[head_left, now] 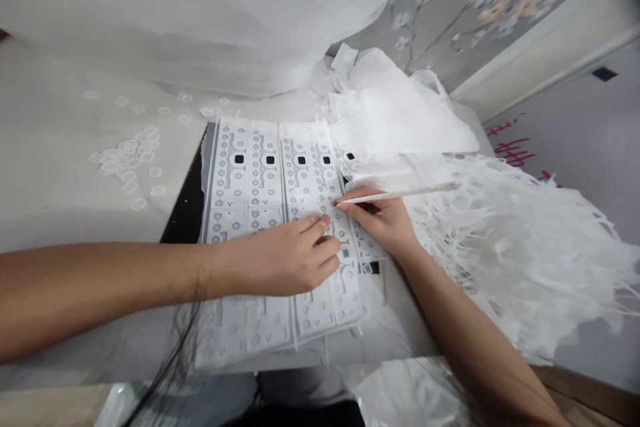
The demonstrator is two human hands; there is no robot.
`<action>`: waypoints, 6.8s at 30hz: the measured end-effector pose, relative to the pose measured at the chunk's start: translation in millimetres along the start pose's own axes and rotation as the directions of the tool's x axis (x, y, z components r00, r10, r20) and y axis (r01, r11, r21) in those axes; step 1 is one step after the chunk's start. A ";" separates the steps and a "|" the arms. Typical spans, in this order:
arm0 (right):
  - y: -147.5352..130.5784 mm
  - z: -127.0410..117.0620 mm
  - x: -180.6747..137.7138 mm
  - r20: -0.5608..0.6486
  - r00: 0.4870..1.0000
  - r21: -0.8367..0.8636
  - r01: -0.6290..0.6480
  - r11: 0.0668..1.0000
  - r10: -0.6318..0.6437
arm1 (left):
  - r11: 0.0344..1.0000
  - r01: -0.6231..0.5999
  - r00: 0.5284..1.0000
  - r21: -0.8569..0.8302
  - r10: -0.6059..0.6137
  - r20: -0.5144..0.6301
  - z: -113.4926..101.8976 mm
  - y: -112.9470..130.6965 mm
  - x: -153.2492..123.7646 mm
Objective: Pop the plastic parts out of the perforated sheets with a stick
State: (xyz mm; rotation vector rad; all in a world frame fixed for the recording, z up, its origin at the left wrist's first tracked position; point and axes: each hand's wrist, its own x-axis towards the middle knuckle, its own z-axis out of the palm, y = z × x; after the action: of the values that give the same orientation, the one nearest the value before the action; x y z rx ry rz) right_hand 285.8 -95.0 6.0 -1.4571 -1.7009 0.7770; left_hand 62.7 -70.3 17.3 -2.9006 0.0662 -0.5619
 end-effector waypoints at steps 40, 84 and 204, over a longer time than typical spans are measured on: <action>-11.8 -21.6 -4.8 -0.190 0.949 -0.319 0.184 0.930 -0.253 | 0.999 -0.034 0.990 -0.018 0.031 -0.141 -1.1 5.4 1.8; -29.4 1.3 -96.3 -0.065 0.993 -0.517 0.048 0.855 -0.095 | 0.533 0.829 0.556 -0.168 -0.757 0.343 -31.7 -47.0 -124.9; -27.9 12.2 -21.5 0.265 0.871 -0.301 0.482 0.823 -0.414 | 0.740 0.550 0.832 -0.386 -0.526 0.177 24.6 -98.3 -18.1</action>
State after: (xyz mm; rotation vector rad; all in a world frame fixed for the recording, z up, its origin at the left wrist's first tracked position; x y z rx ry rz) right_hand 262.1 -120.5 19.4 -1.1467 -2.3174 0.3598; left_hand 56.0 31.9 7.0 -3.3544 -0.7929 -0.6081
